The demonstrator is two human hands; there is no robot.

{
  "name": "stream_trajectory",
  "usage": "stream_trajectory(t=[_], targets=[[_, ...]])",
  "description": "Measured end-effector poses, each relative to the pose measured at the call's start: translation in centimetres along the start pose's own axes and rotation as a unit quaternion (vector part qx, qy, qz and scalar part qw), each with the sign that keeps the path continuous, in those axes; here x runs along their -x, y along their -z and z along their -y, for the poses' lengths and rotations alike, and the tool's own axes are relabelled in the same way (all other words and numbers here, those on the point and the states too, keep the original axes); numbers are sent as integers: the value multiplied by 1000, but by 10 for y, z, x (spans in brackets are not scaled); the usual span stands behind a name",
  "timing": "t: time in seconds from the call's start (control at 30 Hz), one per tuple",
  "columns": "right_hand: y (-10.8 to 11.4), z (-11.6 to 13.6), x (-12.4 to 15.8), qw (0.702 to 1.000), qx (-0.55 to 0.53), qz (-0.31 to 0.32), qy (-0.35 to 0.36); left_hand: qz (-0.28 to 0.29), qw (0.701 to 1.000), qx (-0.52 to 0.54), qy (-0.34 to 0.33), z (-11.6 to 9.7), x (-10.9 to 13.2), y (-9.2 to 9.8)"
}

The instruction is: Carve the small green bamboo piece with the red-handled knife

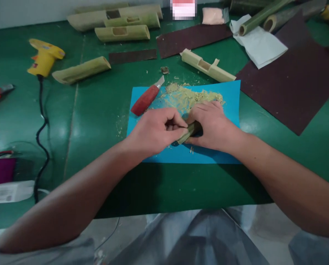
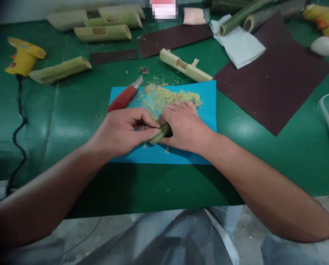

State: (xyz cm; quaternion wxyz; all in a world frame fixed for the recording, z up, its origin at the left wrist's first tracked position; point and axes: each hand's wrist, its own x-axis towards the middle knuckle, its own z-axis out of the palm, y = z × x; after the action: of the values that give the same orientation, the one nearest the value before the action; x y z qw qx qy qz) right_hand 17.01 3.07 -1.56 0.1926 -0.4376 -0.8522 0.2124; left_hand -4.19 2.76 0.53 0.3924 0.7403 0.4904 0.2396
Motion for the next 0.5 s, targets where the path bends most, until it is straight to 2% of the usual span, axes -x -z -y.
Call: stream_trajectory(t=[0.13,0.3,0.5], targets=[[1,1,0,1000,7,4,-6,3,1000,-21,-19,1,2,1],[-1,1,-2,1000,10,-1,2,-8,1000,-14,-2,0,0,-1],[-3,-1,-1,1000,6,-12,-1,19,1000,-15,5,-7,-1,1]])
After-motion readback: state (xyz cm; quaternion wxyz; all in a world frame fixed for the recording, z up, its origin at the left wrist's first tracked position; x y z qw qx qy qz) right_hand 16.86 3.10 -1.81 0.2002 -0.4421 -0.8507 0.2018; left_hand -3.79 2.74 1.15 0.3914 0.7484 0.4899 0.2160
